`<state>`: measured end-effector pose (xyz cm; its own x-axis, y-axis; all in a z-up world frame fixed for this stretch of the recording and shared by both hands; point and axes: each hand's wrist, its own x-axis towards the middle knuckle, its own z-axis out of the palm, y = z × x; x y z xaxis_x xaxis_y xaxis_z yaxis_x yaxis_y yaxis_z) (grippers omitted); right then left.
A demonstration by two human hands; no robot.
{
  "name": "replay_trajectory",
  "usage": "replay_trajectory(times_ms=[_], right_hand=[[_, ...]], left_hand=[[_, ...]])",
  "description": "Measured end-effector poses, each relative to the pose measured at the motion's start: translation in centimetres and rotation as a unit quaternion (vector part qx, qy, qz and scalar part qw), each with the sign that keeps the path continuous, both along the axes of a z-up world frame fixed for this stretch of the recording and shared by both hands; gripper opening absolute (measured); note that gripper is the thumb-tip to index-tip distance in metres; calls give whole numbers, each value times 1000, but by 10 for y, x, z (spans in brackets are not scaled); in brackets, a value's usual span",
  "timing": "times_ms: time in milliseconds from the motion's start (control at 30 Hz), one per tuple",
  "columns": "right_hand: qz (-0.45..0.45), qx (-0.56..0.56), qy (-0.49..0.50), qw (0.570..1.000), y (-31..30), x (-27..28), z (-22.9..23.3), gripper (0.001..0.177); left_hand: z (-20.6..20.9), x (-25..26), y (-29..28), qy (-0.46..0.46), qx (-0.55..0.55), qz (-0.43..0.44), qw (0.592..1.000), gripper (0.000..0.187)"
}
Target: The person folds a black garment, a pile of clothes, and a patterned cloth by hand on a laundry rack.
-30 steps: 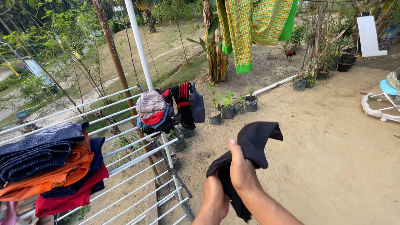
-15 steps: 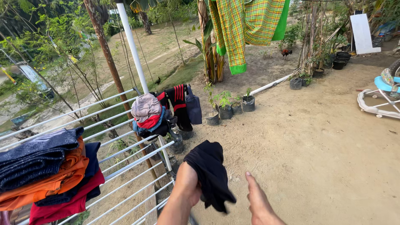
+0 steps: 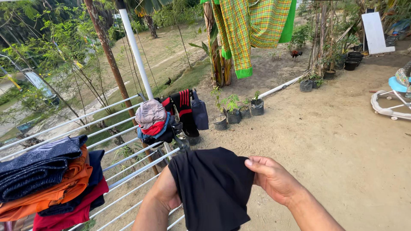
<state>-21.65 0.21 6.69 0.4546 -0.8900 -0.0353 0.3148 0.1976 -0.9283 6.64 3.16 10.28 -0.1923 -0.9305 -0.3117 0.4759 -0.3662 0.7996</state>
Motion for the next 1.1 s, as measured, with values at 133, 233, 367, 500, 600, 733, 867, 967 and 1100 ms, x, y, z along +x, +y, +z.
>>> replay_trajectory(times_ms=[133, 233, 367, 500, 600, 733, 867, 967, 1100], right_hand=[[-40, 12, -17, 999, -8, -13, 6, 24], [-37, -31, -41, 998, -13, -22, 4, 14], [19, -36, -149, 988, -9, -23, 0, 16], [44, -26, -230, 972, -1, -16, 7, 49], [128, -10, -269, 955, 3, -6, 0, 100], [174, 17, -271, 946, 10, 3, -39, 121], [203, 43, -264, 942, 17, 2, -50, 101], [134, 108, -215, 961, 15, 4, -41, 80], [116, 201, -306, 923, 16, 11, -30, 54]], left_hand=[[-8, 17, -4, -94, 16, 11, 995, 34], [-14, 25, -5, -47, -12, -39, 998, 31], [-9, 20, -3, -21, -4, -31, 999, 35], [4, 11, -2, 127, -33, -82, 988, 40], [5, 3, -3, 201, -63, -120, 970, 43], [0, 4, -11, 286, -117, -172, 935, 45], [4, 11, -16, 255, -87, -130, 954, 51], [8, 18, -21, 209, -60, -128, 968, 53], [1, 21, -19, 111, 30, -90, 989, 70]])
